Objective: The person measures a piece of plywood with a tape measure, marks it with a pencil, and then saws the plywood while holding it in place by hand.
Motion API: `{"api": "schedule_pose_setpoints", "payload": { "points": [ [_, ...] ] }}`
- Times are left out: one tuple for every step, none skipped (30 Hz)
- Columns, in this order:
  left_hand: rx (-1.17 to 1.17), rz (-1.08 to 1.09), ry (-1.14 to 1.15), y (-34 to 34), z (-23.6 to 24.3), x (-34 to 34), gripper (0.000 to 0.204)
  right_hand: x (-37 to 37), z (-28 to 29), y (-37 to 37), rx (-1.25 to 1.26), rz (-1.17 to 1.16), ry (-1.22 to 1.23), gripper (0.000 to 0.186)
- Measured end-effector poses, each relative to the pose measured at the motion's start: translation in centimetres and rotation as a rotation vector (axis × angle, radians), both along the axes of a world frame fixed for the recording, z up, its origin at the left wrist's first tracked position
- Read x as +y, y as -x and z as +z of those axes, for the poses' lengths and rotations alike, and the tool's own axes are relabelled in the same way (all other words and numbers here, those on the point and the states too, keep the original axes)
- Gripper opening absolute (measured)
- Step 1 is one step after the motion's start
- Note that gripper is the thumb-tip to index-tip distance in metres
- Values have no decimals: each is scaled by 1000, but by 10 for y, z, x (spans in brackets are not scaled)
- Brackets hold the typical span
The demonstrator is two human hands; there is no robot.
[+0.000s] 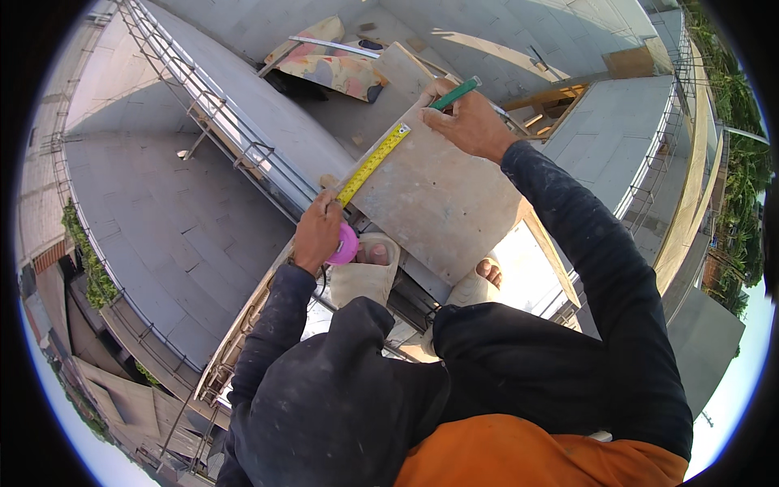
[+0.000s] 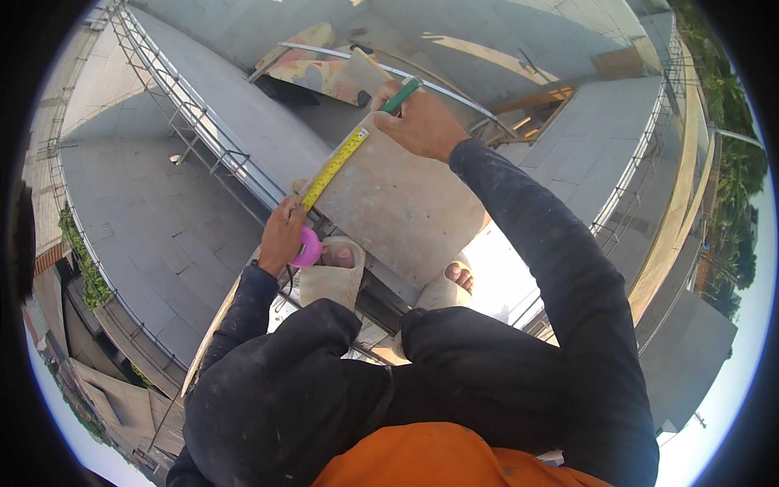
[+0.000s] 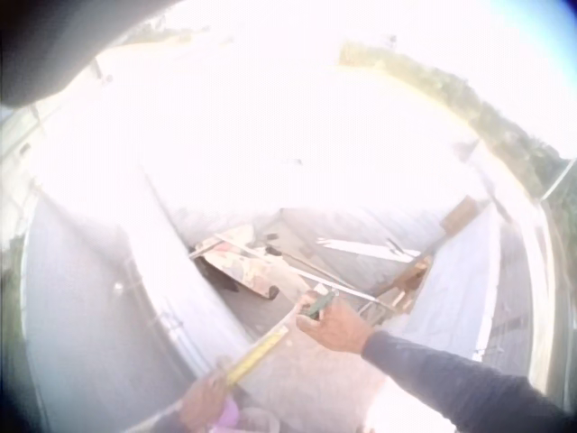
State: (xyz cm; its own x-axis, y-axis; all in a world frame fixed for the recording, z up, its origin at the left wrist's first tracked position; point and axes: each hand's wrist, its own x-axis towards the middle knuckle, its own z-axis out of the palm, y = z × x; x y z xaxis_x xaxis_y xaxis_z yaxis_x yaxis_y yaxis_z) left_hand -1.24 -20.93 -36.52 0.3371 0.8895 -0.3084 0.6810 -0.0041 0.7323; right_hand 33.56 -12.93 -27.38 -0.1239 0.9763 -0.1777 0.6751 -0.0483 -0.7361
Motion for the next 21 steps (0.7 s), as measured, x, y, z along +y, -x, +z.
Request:
{"api": "schedule_pose_setpoints", "payload": {
  "points": [
    [0, 48, 35, -1, 1, -1, 32, -1, -7, 2, 7, 0, -11, 31],
    [-5, 53, 27, -1, 2, -2, 30, -1, -12, 3, -25, 2, -17, 30],
    [-4, 63, 18, -2, 2, -3, 29, -1, -15, 4, -56, 7, -30, 29],
    [-4, 74, 10, -2, 3, -4, 27, -1, -18, 4, -84, 8, -40, 29],
    [22, 8, -36, -1, 3, -4, 26, 0, -20, 4, -74, 4, -2, 28],
    [47, -57, -82, 0, 3, -4, 24, 1, -22, 4, -62, -4, 40, 28],
    [81, -112, -129, 2, 2, -4, 23, 2, -23, 5, -39, -5, 65, 28],
    [78, -148, -153, 3, 1, -4, 23, 3, -24, 5, -6, -20, 77, 30],
    [84, -175, -178, 4, -1, -3, 22, 4, -25, 6, 37, -29, 74, 33],
    [100, -192, -177, 6, -3, -2, 22, 4, -26, 8, 66, -48, 110, 37],
    [111, -239, -262, 7, -5, -2, 22, 5, -27, 9, 68, -32, 60, 37],
    [131, -276, -322, 7, -7, -1, 22, 5, -27, 10, 54, -26, 48, 37],
    [151, -313, -382, 8, -8, -2, 22, 5, -27, 11, 33, -26, 63, 37],
    [129, -279, -344, 8, -9, -2, 22, 5, -26, 12, 10, -8, 32, 37],
    [108, -244, -305, 7, -10, -3, 21, 4, -25, 13, -19, 4, 28, 36],
    [91, -204, -261, 7, -10, -3, 21, 4, -25, 14, -49, 16, 25, 36],
    [82, -201, -264, 7, -9, -4, 21, 4, -23, 14, -70, 19, 23, 37],
    [78, -192, -263, 6, -8, -4, 22, 4, -22, 15, -91, 23, 21, 38],
    [77, -178, -268, 6, -7, -4, 22, 4, -21, 15, -112, 27, 18, 38],
    [82, -192, -261, 6, -6, -4, 22, 4, -20, 15, -147, 50, 16, 39],
    [90, -200, -260, 5, -5, -3, 23, 5, -19, 15, -182, 73, 15, 39]
  ]
}}
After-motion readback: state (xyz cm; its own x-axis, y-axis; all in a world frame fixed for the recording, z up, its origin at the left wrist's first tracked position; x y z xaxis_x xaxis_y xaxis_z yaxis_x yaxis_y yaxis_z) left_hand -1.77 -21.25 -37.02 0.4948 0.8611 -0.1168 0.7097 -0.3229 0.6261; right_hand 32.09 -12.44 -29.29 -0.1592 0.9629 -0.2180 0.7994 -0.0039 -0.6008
